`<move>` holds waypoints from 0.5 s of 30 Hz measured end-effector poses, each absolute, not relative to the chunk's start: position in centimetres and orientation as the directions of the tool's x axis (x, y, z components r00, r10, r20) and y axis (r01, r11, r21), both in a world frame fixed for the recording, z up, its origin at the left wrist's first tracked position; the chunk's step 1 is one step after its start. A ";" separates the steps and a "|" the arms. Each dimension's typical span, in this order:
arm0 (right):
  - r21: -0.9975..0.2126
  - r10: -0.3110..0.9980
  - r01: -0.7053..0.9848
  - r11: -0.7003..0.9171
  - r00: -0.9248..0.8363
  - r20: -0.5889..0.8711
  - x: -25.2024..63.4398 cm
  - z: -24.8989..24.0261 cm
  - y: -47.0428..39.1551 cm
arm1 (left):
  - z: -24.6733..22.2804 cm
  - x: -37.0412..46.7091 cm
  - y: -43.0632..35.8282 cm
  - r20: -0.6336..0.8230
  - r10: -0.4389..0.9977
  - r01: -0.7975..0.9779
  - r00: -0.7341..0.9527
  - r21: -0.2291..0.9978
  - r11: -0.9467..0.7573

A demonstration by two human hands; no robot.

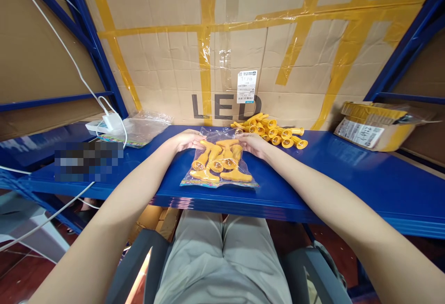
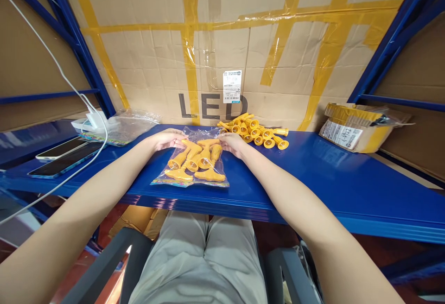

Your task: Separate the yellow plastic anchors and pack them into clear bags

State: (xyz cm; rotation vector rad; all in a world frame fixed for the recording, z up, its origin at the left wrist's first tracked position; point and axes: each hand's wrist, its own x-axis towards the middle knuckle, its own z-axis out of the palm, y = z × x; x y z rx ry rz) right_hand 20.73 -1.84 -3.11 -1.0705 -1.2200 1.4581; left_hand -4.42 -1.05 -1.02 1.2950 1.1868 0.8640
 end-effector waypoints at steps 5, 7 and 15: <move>-0.997 0.985 -0.062 -0.040 -0.171 -0.029 21.5 -3.0 -1.3 | -1.0 -5.3 -1.1 -0.163 0.969 0.144 0.183 0.980 0.137; -0.998 0.982 -0.054 -0.036 -0.188 -0.026 21.9 -2.9 -1.3 | -1.0 -5.3 -1.1 -0.148 0.972 0.125 0.183 0.984 0.126; -0.999 0.971 -0.010 0.042 -0.236 0.043 22.6 -3.2 -1.1 | -1.3 -4.8 -1.1 -0.071 0.987 0.139 0.145 0.989 0.051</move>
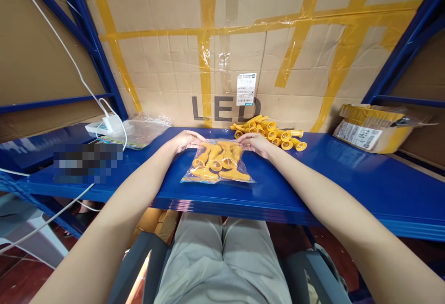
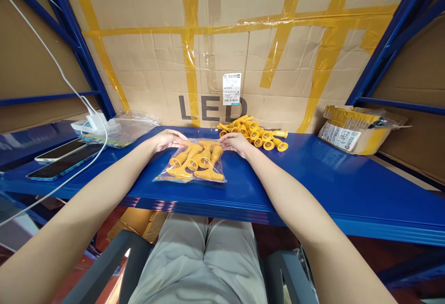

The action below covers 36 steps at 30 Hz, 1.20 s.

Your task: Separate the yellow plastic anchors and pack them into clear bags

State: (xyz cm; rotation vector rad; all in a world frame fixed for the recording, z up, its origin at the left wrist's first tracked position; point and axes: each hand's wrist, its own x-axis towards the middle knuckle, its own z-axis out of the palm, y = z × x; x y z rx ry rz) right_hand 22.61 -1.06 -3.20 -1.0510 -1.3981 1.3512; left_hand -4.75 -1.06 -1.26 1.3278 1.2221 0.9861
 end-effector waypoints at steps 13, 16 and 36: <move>-0.917 0.919 0.321 0.236 -0.380 0.103 22.4 -2.3 -1.8 | -2.2 -4.2 -0.3 0.177 0.957 0.450 0.232 0.852 -0.267; -0.919 0.913 0.311 0.241 -0.393 0.106 22.2 -2.4 -1.9 | -2.4 -4.3 -0.2 0.283 0.919 0.535 0.275 0.749 -0.391; -0.991 0.801 0.088 -0.105 -0.582 -0.137 22.6 -0.6 -4.2 | -1.1 -1.6 -2.5 0.708 0.559 0.632 0.431 0.205 -0.747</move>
